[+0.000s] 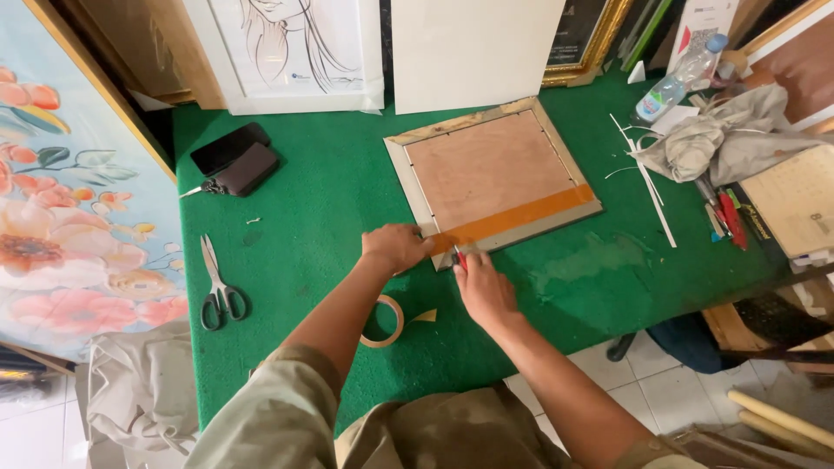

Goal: Sealing the back of picture frames using adhesive tape, a utility knife, and a cloth for smoothing.

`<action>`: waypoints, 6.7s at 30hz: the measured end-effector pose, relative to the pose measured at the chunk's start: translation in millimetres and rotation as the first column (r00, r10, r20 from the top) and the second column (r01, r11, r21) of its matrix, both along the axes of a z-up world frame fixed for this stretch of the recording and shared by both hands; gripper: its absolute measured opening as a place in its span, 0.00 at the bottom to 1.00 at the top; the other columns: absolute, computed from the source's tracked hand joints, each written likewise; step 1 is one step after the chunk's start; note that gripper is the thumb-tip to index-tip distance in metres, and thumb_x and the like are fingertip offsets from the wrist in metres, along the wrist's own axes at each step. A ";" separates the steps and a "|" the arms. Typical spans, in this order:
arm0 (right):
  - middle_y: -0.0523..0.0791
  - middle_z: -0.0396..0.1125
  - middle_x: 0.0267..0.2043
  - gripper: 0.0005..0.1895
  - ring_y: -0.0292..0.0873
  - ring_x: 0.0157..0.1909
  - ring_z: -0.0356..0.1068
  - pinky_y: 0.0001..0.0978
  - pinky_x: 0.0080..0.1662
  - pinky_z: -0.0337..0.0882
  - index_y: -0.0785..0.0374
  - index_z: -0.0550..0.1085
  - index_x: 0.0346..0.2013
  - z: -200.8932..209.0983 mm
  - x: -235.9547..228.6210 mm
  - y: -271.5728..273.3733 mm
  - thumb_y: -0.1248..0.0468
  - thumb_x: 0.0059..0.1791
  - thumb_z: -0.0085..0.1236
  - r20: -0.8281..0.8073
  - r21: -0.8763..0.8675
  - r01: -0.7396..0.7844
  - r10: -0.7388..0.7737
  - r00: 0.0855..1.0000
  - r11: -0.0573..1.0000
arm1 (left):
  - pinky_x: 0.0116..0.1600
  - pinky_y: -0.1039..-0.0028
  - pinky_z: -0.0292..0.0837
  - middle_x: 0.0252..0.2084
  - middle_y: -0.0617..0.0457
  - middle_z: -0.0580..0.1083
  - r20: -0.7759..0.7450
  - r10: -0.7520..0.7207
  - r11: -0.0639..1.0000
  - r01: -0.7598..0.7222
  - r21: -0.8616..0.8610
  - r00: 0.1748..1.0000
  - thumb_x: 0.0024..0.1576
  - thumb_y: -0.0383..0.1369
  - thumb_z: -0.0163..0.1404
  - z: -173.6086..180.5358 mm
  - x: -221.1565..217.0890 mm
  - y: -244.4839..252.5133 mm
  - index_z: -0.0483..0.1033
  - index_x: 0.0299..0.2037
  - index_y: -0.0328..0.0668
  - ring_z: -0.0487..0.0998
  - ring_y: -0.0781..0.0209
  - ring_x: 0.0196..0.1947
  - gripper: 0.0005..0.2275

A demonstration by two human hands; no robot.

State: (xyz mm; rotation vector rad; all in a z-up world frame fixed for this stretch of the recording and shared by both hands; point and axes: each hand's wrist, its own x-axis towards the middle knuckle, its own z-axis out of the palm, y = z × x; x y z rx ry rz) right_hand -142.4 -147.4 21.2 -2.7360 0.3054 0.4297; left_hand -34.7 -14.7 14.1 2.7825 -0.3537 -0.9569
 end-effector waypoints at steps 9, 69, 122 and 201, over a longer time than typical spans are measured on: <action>0.55 0.66 0.38 0.20 0.61 0.41 0.68 0.53 0.43 0.67 0.61 0.61 0.39 -27.9 12.8 -22.6 0.49 0.49 0.27 -0.039 -0.028 -0.030 0.029 0.999 0.999 | 0.54 0.62 0.50 0.28 0.54 0.74 0.370 0.147 0.981 -0.086 -0.176 0.917 0.49 0.53 0.38 -40.0 -91.2 2.1 0.68 0.27 0.52 0.76 0.53 0.36 0.16; 0.38 0.64 0.16 0.08 0.32 0.17 0.57 0.18 0.23 0.58 0.56 0.72 0.22 -50.1 13.0 -94.4 0.57 0.38 0.59 0.107 0.764 -0.135 0.083 0.991 0.631 | 0.49 0.63 0.55 0.39 0.53 0.74 0.135 0.320 0.928 -0.282 -0.242 0.938 0.49 0.51 0.34 11.2 -141.9 -44.7 0.65 0.44 0.58 0.74 0.51 0.44 0.18; 0.42 0.70 0.28 0.13 0.47 0.39 0.68 0.31 0.37 0.67 0.47 0.77 0.29 -117.0 88.5 -343.5 0.48 0.35 0.60 0.187 0.324 0.415 -0.487 0.853 0.850 | 0.47 0.66 0.70 0.39 0.57 0.75 0.217 0.308 0.936 -0.336 0.107 0.926 0.42 0.38 0.43 -27.5 -29.9 -41.7 0.75 0.39 0.73 0.75 0.54 0.42 0.15; 0.39 0.70 0.35 0.24 0.42 0.46 0.66 0.34 0.48 0.65 0.52 0.73 0.39 -121.2 105.8 -348.2 0.45 0.34 0.59 0.143 0.243 0.441 -0.482 0.865 0.864 | 0.46 0.66 0.70 0.38 0.56 0.75 0.257 0.347 0.914 -0.386 0.124 0.902 0.43 0.38 0.42 -38.5 -28.5 -43.0 0.75 0.40 0.69 0.75 0.54 0.42 0.15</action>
